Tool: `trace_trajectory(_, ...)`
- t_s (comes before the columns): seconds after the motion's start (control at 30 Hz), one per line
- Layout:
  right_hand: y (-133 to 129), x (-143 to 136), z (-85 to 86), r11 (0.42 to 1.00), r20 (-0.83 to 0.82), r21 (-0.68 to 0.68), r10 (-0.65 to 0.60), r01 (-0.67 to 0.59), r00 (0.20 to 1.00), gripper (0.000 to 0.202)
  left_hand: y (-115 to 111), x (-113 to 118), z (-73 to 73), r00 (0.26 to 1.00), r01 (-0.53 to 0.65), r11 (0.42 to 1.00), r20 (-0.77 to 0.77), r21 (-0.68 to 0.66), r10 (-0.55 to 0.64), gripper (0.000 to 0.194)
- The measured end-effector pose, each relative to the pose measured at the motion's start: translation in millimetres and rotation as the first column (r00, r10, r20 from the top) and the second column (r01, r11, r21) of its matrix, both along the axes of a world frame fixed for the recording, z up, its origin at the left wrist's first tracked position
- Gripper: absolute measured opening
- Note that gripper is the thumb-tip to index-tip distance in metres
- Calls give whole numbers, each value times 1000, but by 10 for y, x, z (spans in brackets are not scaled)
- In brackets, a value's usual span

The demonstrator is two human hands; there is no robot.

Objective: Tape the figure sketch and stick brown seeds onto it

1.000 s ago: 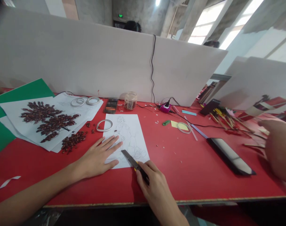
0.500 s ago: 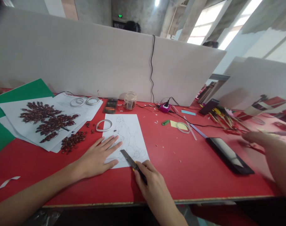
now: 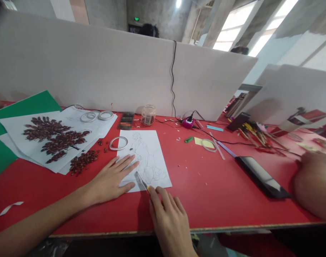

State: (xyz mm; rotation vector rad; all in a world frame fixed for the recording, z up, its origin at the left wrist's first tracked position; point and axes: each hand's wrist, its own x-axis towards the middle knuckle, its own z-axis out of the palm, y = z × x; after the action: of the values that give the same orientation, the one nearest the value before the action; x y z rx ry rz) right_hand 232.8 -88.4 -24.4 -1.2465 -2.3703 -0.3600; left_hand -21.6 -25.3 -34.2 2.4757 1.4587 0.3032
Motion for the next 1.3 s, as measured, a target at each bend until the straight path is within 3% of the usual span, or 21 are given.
trace_trajectory(0.17,-7,10,45,992,93,-16,128,-128,987,55,21,-29,6,1000,19,1000,2,-8,-19,73)
trace_trajectory(0.27,35,38,39,987,9,-98,125,-124,992,51,44,-56,29,999,40,999,21,-16,-40,73)
trace_trajectory(0.37,108,87,69,945,-240,-303,49,-123,970,40,84,-61,69,997,11,1000,73,-11,-10,62)
trace_trajectory(0.47,202,145,171,867,-449,-469,-70,-169,891,32,130,-33,143,986,-30,1000,164,4,29,39)
trace_trajectory(0.57,289,205,282,806,-523,-565,-185,-176,832,31,164,8,253,977,11,1000,212,-14,-8,23)
trace_trajectory(0.7,341,334,361,725,-498,-667,-265,-170,825,36,188,41,375,986,69,995,155,-65,-58,19)
trace_trajectory(0.87,431,492,514,755,-523,-640,-288,-146,803,38,224,36,395,989,85,995,124,-51,-78,17)
trace_trajectory(1.0,815,335,622,780,-610,-586,-245,-220,753,41,244,-26,443,986,151,987,83,-53,-146,19)
trace_trajectory(1.1,1216,81,524,741,-696,-575,-221,-346,683,46,235,-114,541,973,225,972,58,-72,-222,21)
trace_trajectory(1.17,1407,-78,373,681,-721,-605,-248,-413,647,51,219,-169,606,966,255,964,52,-75,-252,22)
trace_trajectory(1.3,1437,-280,47,626,-790,-597,-352,-501,501,55,201,-186,653,976,217,971,-3,-102,-219,19)
